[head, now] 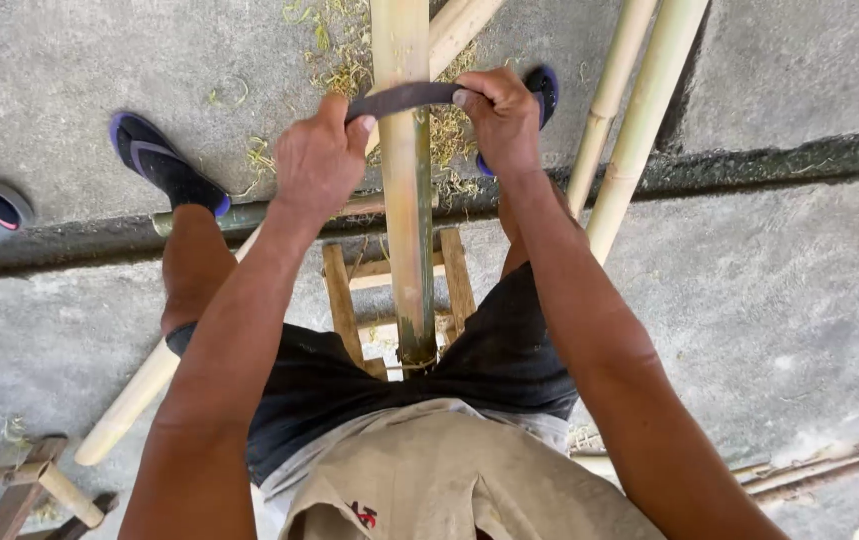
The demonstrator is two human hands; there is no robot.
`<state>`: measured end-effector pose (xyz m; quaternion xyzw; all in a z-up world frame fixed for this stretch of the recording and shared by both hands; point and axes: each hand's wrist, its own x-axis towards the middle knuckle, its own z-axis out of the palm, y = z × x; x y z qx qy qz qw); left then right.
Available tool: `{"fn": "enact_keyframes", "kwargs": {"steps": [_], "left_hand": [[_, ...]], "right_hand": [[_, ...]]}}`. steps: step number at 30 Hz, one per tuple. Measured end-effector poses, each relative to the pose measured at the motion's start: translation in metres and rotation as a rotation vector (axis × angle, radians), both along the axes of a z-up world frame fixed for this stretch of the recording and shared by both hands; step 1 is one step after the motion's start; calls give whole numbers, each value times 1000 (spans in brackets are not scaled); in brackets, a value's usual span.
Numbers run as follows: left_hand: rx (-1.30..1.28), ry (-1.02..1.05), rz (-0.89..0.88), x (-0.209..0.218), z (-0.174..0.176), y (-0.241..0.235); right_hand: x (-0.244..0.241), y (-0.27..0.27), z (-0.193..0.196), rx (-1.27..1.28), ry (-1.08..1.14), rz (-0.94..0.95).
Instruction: Shaving or scraping the outer layer of a bamboo pole using a two-handed drawknife while seated.
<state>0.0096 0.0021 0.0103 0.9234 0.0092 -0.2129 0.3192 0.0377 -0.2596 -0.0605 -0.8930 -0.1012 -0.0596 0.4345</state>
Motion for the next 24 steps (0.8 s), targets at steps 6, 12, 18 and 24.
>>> {"fn": "enact_keyframes", "kwargs": {"steps": [6, 12, 18, 24], "left_hand": [[-76, -242, 45, -21, -62, 9], [-131, -136, 79, -15, -53, 5], [-216, -109, 109, -11, -53, 12], [-220, -228, 81, -9, -60, 19]], "right_hand": [[6, 1, 11, -121, 58, -2], [14, 16, 29, -50, 10, -74], [-1, 10, 22, -150, -18, -27], [-12, 12, 21, -247, -62, -18]]}}
